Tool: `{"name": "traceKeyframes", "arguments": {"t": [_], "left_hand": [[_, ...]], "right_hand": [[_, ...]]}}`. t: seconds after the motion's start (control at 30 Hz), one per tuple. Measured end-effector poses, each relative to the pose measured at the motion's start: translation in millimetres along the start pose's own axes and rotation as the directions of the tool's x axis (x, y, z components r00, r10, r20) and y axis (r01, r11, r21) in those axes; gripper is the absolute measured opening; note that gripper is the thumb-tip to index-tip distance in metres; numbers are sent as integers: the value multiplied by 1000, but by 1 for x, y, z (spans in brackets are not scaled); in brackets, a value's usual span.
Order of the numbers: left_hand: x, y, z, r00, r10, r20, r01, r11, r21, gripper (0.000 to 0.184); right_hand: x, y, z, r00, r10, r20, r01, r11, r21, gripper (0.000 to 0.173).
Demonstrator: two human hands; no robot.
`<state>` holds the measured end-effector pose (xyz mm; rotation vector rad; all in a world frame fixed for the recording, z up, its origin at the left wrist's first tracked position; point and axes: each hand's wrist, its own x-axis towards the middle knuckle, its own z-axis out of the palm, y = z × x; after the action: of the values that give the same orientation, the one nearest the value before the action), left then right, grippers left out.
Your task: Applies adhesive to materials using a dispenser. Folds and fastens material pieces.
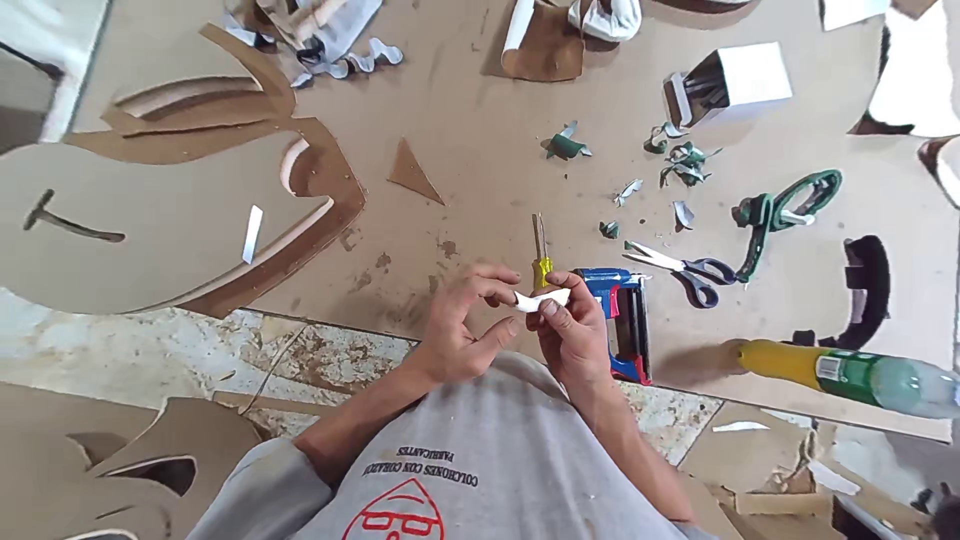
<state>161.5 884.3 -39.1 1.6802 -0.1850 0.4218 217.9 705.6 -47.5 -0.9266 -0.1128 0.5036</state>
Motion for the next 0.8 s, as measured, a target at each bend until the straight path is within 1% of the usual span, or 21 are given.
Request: {"name": "traceKeyframes", "arguments": {"t": [0.07, 0.17, 0.27, 0.33, 0.37, 0.4, 0.43, 0.47, 0.5, 0.53, 0.57, 0.63, 0.7, 0.77, 0.8], "left_hand": [[-1, 0, 0, 999, -40, 21, 41, 998, -42, 23], [-1, -1, 2, 988, -140, 72, 150, 974, -167, 23], [-1, -1, 3, 954, -259, 150, 296, 893, -341, 23], [-1, -2, 3, 929, -319, 189, 370, 821, -435, 18], [-1, -1, 4, 929, -320, 185, 369, 835, -409, 14], [-3, 0, 5, 945, -286, 158, 322, 896, -306, 11], [-4, 1, 7, 969, -214, 123, 232, 961, -153, 11], [-6, 3, 8, 986, -125, 108, 124, 992, 16, 12], [-7, 4, 8, 993, -47, 111, 31, 989, 143, 12], [-7, 5, 8, 993, 18, 118, -43, 975, 219, 12], [-7, 6, 7, 991, 60, 119, -88, 965, 247, 11], [-6, 7, 6, 990, 86, 110, -110, 967, 229, 9], [-4, 8, 5, 992, 59, 108, -79, 978, 191, 11], [-5, 8, 6, 994, 2, 106, -19, 987, 159, 14], [-5, 7, 6, 994, -18, 104, 3, 989, 147, 15]], "right_hand": [[-1, 0, -1, 1000, 6, 4, -6, 1000, -20, 34], [-4, -1, -3, 999, 34, 14, -33, 999, -30, 35], [-5, 2, -6, 997, 76, 21, -76, 997, 15, 34], [-5, 3, -7, 993, 114, 0, -114, 991, 77, 32], [-4, 3, -6, 990, 139, -21, -136, 984, 118, 27], [-3, 4, -5, 985, 166, -42, -158, 974, 160, 21], [-2, 6, -4, 981, 189, -52, -176, 965, 194, 15], [-1, 7, -3, 977, 204, -56, -187, 958, 217, 12], [-2, 7, -3, 976, 214, -50, -197, 952, 234, 12], [-2, 7, -3, 976, 216, -29, -202, 947, 249, 12], [-1, 7, -3, 977, 214, -4, -205, 942, 266, 13], [0, 6, -2, 977, 213, 33, -213, 931, 296, 14], [0, 7, -2, 974, 223, 43, -226, 927, 301, 17], [-1, 10, -3, 971, 235, 44, -237, 925, 299, 22], [-1, 10, -3, 970, 240, 37, -240, 922, 303, 22]]}}
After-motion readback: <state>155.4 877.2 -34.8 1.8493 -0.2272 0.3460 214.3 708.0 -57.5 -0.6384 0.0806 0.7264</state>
